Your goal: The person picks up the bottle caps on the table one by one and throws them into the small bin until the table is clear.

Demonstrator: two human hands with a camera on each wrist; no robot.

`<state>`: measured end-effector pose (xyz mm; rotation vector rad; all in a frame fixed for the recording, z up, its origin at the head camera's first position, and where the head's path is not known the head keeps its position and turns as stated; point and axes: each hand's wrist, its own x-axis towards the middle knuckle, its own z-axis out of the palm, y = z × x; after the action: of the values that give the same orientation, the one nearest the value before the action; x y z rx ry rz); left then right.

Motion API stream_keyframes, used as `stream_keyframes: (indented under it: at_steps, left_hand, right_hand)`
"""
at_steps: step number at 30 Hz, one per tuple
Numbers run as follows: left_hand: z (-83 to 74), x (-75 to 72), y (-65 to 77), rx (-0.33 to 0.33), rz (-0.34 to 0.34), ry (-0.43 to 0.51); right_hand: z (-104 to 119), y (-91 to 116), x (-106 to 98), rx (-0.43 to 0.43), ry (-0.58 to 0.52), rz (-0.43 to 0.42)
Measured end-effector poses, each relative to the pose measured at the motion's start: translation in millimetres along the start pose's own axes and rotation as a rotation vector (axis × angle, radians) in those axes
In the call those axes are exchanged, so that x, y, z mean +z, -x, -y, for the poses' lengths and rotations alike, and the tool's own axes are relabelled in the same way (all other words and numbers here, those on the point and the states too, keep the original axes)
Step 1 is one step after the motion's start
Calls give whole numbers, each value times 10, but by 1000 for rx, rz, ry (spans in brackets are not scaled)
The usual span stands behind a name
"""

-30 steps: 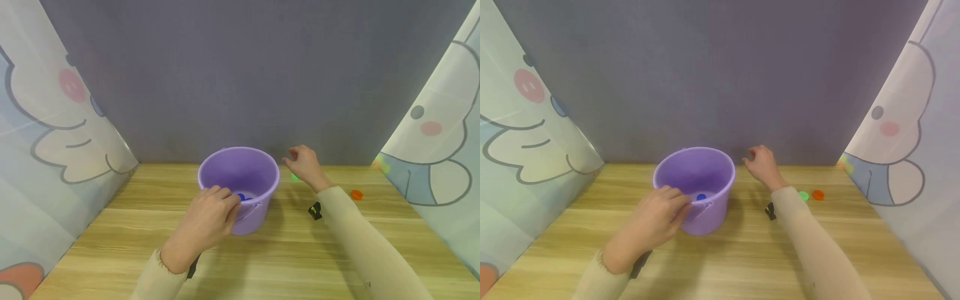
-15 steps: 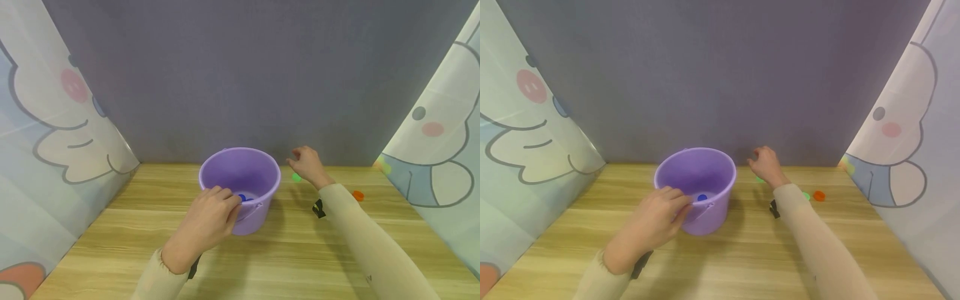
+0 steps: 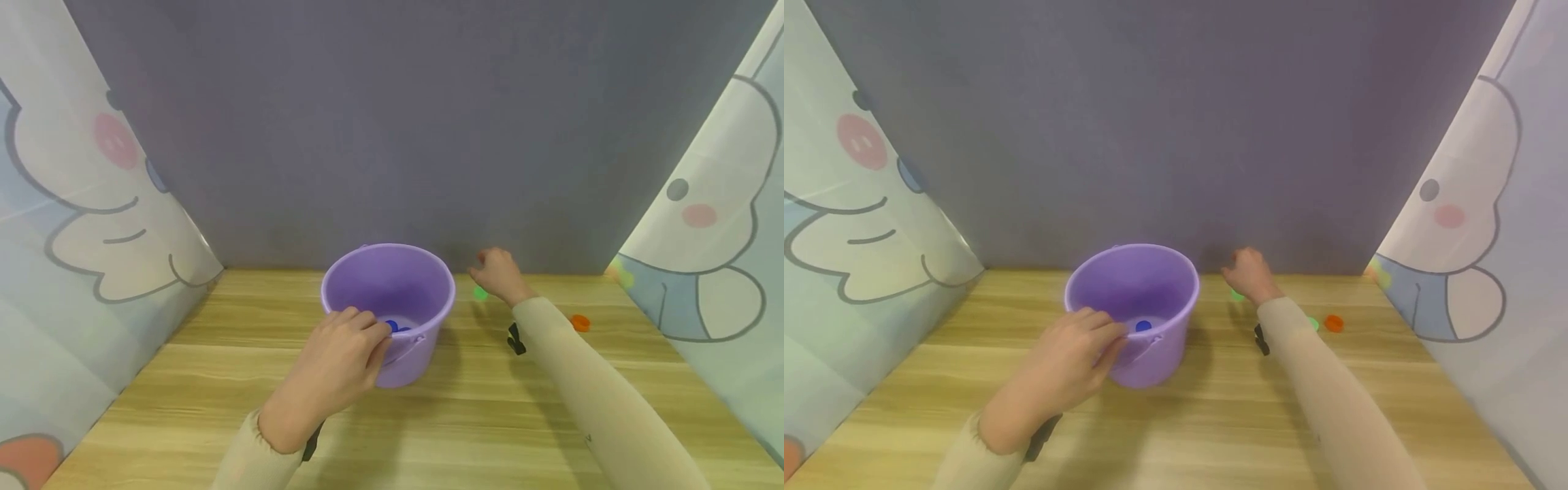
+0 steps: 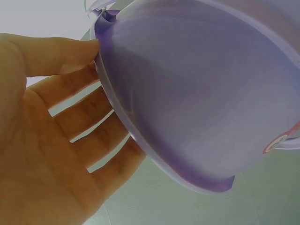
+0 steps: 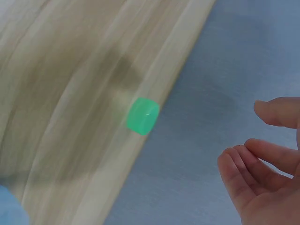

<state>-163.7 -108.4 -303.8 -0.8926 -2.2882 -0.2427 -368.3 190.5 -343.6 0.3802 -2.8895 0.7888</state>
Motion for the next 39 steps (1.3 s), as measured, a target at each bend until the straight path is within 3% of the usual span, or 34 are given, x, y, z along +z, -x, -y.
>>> stream_keyframes:
  at_steps: [17,22,29,39]
  left_hand:
    - [-15,6,-8,-3,15,-2]
    - [-22,15,-8,-8,18,-3]
    - [-15,13,-6,-9,18,-4]
    - [-10,8,-4,-12,21,-6]
  right_hand:
    - [-265,-7,231,77,7,147]
    - [-351,10,313,139,2,195]
    - [-338,20,353,182,-19,214]
    - [-246,24,359,187,88,217]
